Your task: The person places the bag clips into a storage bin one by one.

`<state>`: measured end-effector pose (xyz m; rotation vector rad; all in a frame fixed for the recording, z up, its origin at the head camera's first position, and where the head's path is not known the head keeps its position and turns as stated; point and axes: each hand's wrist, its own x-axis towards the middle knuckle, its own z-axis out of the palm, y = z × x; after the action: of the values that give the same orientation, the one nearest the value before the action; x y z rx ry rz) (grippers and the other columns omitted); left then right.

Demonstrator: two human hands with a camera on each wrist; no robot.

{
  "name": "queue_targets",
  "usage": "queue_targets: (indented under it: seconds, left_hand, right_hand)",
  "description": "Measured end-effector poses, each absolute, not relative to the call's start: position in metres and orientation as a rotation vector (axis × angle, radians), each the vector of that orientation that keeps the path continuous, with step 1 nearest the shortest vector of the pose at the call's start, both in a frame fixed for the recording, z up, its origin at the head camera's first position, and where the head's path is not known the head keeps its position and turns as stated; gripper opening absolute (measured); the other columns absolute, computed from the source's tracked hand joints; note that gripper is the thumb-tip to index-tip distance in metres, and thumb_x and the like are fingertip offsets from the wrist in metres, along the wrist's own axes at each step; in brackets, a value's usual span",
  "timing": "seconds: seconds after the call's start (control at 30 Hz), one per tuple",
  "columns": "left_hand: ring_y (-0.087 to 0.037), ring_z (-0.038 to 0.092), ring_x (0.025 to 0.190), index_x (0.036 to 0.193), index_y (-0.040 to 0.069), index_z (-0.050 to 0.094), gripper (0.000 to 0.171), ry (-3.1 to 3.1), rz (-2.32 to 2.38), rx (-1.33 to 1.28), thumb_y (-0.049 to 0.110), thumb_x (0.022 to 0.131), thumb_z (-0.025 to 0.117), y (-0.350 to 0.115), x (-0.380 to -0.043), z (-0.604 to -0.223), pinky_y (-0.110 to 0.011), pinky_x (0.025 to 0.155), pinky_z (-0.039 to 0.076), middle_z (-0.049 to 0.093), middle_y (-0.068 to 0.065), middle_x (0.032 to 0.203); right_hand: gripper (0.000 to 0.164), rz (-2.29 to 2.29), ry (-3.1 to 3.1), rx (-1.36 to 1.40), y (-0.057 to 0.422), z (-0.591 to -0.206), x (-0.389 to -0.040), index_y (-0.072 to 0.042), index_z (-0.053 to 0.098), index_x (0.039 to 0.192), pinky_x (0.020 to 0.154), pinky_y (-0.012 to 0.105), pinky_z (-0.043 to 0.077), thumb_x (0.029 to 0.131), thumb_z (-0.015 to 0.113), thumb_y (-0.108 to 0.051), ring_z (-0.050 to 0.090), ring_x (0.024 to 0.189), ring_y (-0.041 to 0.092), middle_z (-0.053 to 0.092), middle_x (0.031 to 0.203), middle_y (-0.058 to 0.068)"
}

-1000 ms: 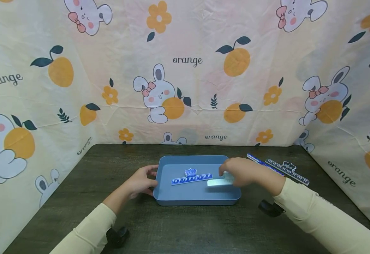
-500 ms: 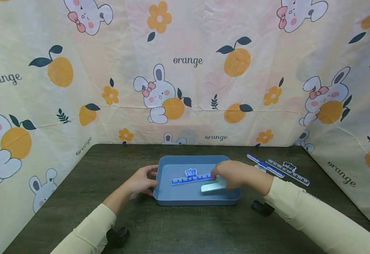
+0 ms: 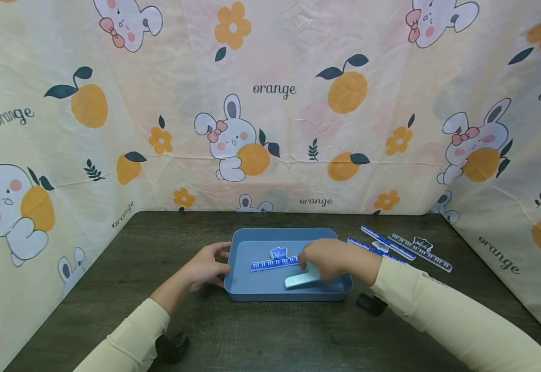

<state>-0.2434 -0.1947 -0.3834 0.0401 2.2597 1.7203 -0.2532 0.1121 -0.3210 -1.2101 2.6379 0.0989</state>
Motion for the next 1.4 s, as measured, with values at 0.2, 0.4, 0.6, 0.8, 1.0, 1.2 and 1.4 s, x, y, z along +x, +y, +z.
queue_targets:
  seconds: [0.2,0.4,0.6,0.8,1.0,1.2,1.4]
  left_hand:
    - [-0.028,0.067,0.081,0.149,0.001,0.032,0.074,2.260,1.718,0.042,-0.012,0.081,0.057,-0.195,-0.244,-0.384,-0.043,0.058,0.059,0.048,-0.027,0.131]
    - [-0.028,0.067,0.080,0.149,0.001,0.032,0.074,2.261,1.711,0.035,-0.012,0.080,0.057,-0.194,-0.244,-0.383,-0.043,0.058,0.059,0.048,-0.026,0.132]
    - [-0.028,0.066,0.079,0.149,0.001,0.033,0.074,2.264,1.706,0.031,-0.012,0.080,0.057,-0.193,-0.243,-0.382,-0.043,0.058,0.059,0.048,-0.026,0.132]
    - [-0.028,0.066,0.078,0.149,0.001,0.033,0.074,2.270,1.704,0.028,-0.012,0.080,0.057,-0.193,-0.243,-0.381,-0.043,0.058,0.059,0.048,-0.026,0.132]
    - [-0.028,0.066,0.079,0.149,0.001,0.033,0.073,2.279,1.701,0.027,-0.012,0.080,0.057,-0.193,-0.243,-0.382,-0.043,0.058,0.059,0.049,-0.026,0.131]
    - [-0.028,0.066,0.079,0.149,0.001,0.033,0.073,2.278,1.700,0.026,-0.012,0.081,0.057,-0.193,-0.243,-0.383,-0.043,0.059,0.059,0.049,-0.026,0.130]
    - [-0.028,0.066,0.080,0.148,0.000,0.033,0.073,2.273,1.704,0.023,-0.012,0.081,0.057,-0.193,-0.242,-0.382,-0.043,0.059,0.059,0.049,-0.026,0.130]
  right_hand:
    - [0.040,0.099,2.610,-1.230,0.103,-0.325,-0.256,-0.013,0.073,0.102,0.086,0.035,0.052,0.069,0.075,0.008,0.061,0.098,0.016,0.067,0.104,-0.001]
    - [0.037,0.068,2.580,-1.271,0.097,-0.330,-0.258,-0.012,0.073,0.100,0.085,0.034,0.052,0.070,0.073,0.008,0.061,0.095,0.016,0.068,0.102,0.000]
    - [0.037,0.060,2.558,-1.286,0.093,-0.332,-0.259,-0.012,0.073,0.100,0.085,0.032,0.052,0.070,0.072,0.008,0.061,0.096,0.015,0.069,0.103,-0.001]
    - [0.040,0.012,2.531,-1.294,0.091,-0.330,-0.262,-0.010,0.074,0.101,0.089,0.032,0.052,0.069,0.070,0.013,0.062,0.097,0.016,0.069,0.101,-0.001]
    - [0.038,0.012,2.538,-1.304,0.091,-0.327,-0.261,-0.011,0.074,0.099,0.088,0.031,0.052,0.068,0.071,0.012,0.061,0.093,0.014,0.068,0.097,-0.002]
    - [0.036,-0.004,2.558,-1.313,0.094,-0.328,-0.261,-0.011,0.074,0.099,0.087,0.032,0.052,0.069,0.071,0.010,0.061,0.092,0.014,0.067,0.097,-0.002]
    - [0.034,-0.046,2.594,-1.362,0.100,-0.328,-0.257,-0.009,0.074,0.099,0.085,0.032,0.053,0.070,0.072,0.008,0.062,0.092,0.014,0.068,0.097,0.000]
